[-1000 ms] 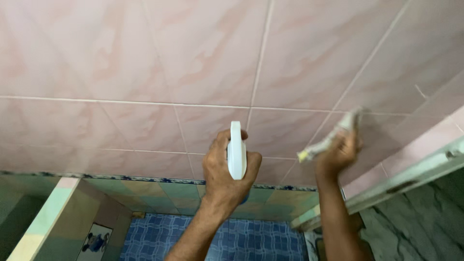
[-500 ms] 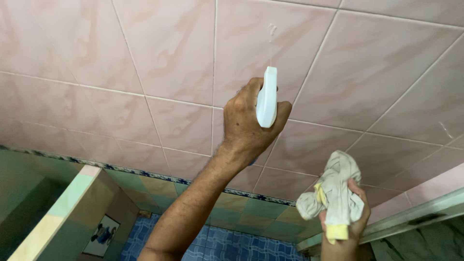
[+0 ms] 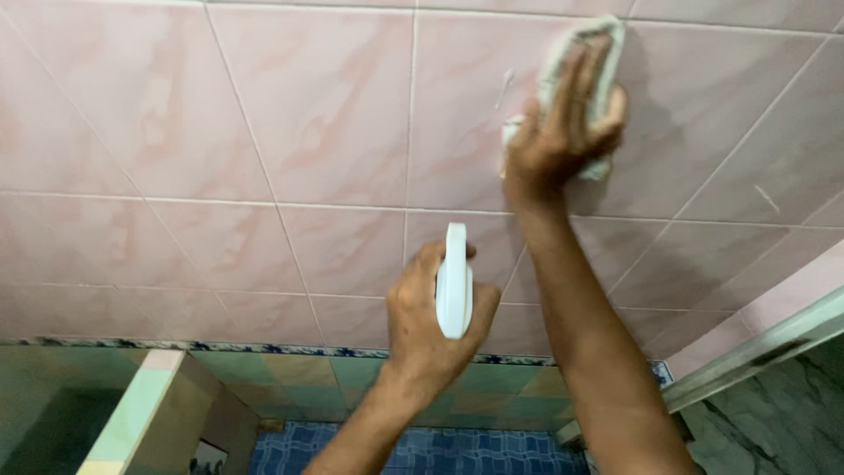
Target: The person sprays a cleaning solution onto pink ceiling tiles and wipes them with a cloth. The person moves across the ceiling area, repeatedly spraying and wiping to clean the surface.
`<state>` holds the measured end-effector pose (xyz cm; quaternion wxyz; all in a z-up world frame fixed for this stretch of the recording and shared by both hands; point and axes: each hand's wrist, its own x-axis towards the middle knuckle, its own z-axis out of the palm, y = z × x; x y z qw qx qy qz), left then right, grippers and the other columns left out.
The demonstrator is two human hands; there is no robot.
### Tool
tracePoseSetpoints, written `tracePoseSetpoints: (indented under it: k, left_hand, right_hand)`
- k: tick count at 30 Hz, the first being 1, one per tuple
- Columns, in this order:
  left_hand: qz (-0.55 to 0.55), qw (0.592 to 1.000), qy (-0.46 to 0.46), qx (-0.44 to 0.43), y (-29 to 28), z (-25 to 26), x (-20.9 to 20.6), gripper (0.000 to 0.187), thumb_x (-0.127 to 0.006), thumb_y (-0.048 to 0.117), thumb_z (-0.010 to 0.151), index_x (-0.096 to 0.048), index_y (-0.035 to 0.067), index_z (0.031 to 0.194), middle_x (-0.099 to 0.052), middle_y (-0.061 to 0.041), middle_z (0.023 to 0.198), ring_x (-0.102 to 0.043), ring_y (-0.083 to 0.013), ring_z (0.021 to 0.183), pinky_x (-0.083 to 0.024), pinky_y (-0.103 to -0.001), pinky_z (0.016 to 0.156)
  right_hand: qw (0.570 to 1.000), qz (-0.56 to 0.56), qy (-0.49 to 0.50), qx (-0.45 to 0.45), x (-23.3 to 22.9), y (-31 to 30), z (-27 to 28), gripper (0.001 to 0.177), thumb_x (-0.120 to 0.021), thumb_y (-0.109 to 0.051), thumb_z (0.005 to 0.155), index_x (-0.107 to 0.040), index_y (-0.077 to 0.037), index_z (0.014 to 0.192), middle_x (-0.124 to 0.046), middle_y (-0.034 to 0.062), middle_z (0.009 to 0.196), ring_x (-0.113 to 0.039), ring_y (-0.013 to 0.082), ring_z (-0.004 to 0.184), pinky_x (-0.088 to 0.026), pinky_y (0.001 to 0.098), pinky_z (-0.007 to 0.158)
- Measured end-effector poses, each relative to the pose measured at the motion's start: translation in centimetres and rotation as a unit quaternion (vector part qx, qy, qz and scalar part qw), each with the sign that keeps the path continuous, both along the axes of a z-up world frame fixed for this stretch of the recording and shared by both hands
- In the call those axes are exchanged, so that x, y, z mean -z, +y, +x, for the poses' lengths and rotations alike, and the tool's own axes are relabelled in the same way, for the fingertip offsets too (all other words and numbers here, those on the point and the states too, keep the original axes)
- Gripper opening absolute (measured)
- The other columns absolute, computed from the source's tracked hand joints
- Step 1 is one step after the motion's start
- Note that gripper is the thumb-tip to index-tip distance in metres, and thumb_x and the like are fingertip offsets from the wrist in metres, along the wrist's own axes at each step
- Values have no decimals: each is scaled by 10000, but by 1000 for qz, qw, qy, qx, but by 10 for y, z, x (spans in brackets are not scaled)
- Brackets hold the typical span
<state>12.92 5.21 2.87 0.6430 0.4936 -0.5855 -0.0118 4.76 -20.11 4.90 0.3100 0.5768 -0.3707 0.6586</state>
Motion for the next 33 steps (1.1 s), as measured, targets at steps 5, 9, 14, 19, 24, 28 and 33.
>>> tracePoseSetpoints:
  k: [5,9,14,19,24,28,33]
  left_hand:
    - [63,995,59,49,11,15,18,336,-707,73,775,-636,21,1099,-656,-28,648,-669,-122,566,-558,-284,533]
    - [111,990,74,54,10,20,25,334,-710,61,765,-637,21,1089,-634,-18,617,-644,-102,528,-534,-276,478]
    - [94,991,71,60,11,23,31,330,-717,42,756,-647,8,1077,-647,-25,636,-653,-112,546,-541,-279,500]
    - [107,989,56,83,18,24,39,363,-716,40,764,-629,-7,1114,-671,-24,640,-690,-107,576,-583,-270,536]
    - [100,990,55,81,18,18,35,367,-716,30,760,-627,-7,1115,-679,-29,662,-699,-114,594,-586,-272,556]
    - [57,996,23,63,13,4,25,378,-736,32,755,-627,-7,1115,-672,-40,704,-688,-123,618,-582,-275,589]
    - [97,990,58,85,6,-14,17,370,-728,48,757,-636,5,1113,-661,-32,668,-673,-122,583,-574,-285,556]
  right_hand:
    - [991,-31,129,4,-20,32,86,597,-606,-447,1042,-562,-34,1471,-460,51,1559,-424,289,1239,-318,424,1008]
    - [976,-102,189,45,-20,27,80,462,-588,-383,1115,-580,-133,1503,-485,-51,1570,-396,240,1279,-286,388,999]
    - [966,-81,221,104,-8,-8,-16,355,-621,-283,1170,-640,-128,1489,-573,-35,1553,-462,215,1355,-291,395,1098]
    - [991,-56,98,75,-11,-6,-40,376,-590,-279,1141,-654,-96,1463,-595,7,1524,-455,279,1328,-287,443,1084]
    - [988,-25,140,62,-22,12,34,397,-550,-280,1133,-611,-131,1496,-569,-9,1544,-437,275,1332,-276,440,1046]
    - [962,-114,249,11,-46,16,47,405,-562,-298,1125,-615,-185,1511,-563,-63,1565,-415,240,1326,-261,409,1037]
    - [913,-133,361,135,-47,6,-18,331,-619,-253,1136,-651,-214,1463,-592,-97,1516,-415,222,1343,-237,385,1091]
